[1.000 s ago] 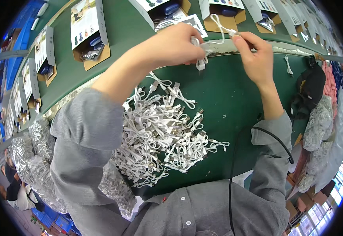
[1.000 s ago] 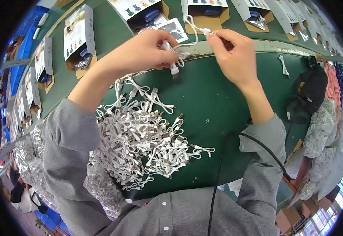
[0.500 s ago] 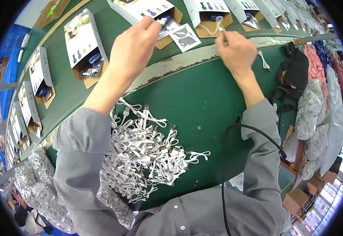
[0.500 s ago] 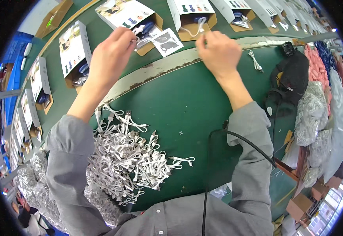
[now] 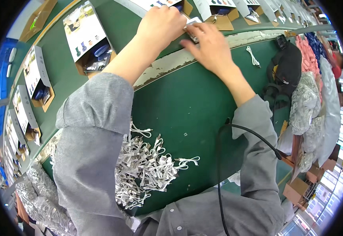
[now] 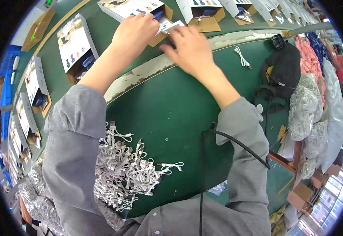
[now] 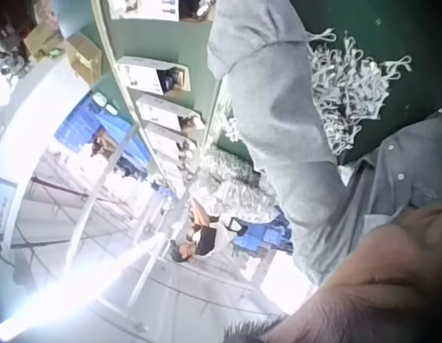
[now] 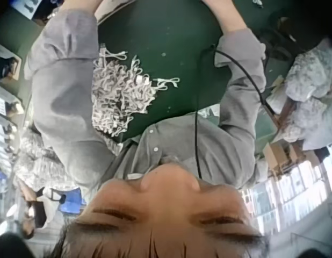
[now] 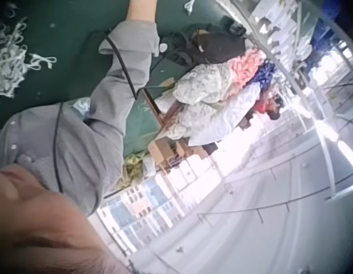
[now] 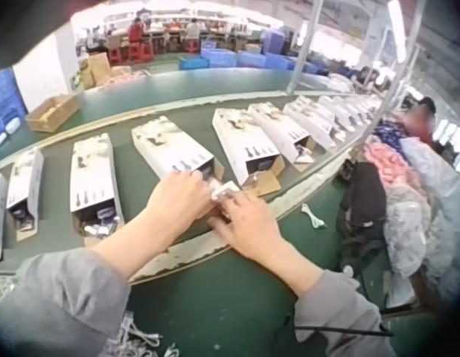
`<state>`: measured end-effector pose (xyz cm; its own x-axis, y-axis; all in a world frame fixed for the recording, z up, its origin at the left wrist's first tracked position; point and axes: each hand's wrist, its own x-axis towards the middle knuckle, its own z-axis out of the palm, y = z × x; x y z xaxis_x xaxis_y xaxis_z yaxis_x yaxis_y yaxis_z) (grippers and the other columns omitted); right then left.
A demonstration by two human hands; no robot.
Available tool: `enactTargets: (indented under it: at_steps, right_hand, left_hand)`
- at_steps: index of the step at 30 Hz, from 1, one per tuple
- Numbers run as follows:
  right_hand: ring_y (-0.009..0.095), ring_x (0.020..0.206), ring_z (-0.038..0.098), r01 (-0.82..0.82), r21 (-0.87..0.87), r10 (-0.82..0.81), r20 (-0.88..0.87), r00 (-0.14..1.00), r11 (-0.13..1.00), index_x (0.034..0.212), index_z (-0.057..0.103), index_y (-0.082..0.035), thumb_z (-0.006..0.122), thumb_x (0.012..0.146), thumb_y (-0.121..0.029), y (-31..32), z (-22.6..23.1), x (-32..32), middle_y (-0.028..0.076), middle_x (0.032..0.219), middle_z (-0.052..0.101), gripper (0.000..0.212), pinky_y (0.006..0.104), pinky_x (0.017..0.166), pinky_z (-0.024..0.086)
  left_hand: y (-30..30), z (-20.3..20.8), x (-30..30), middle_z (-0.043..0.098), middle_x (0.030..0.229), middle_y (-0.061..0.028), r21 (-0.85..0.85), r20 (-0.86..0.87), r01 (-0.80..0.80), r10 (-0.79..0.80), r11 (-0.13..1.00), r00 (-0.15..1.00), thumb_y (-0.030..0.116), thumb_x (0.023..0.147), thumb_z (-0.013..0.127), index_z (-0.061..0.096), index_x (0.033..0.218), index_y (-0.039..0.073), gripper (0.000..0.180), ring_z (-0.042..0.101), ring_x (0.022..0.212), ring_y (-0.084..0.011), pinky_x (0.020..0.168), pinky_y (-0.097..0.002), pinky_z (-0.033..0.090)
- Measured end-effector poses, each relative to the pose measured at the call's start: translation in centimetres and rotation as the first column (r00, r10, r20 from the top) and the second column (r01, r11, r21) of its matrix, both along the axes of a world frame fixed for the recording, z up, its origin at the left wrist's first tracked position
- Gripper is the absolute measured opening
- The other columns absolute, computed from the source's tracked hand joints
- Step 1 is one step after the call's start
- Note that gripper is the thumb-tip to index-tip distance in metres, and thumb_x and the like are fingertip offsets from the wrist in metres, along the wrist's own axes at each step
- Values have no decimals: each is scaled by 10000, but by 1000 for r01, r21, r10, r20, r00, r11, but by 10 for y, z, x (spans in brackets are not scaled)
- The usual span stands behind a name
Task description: Packaging white USB cables into small cardboard boxes on a factory assembly line.
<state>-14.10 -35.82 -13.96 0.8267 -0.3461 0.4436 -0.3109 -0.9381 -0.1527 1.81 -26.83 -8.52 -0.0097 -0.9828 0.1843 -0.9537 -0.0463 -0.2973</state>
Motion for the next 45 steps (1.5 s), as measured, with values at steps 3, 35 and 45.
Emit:
enactTargets:
  at_steps: [3,35,45]
  right_hand:
    - [272,965,621,-21,-55,22,8,1000,998,1020,703,-86,685,877,-291,-33,3,-14,56,1019,671,251,396,825,517]
    - [413,1022,632,316,206,-234,-343,910,926,1111,659,-46,559,933,-349,-229,17,-137,224,1036,675,365,471,887,502]
    - [373,848,680,48,-472,-348,-575,741,880,931,631,-52,548,966,-245,-296,15,-123,158,957,681,213,477,706,556]
  left_hand:
    - [-4,-8,0,651,939,-60,4,90,48,-48,999,995,67,762,691,675,839,77,78,668,954,-211,798,-333,538]
    - [-111,-21,-70,675,836,-46,-201,-64,111,-126,973,990,74,784,659,678,809,85,34,686,834,-196,736,-345,486]
    - [-172,-38,-99,697,757,-124,-312,-243,135,-216,941,946,96,818,593,650,785,63,74,711,690,-278,618,-402,531]
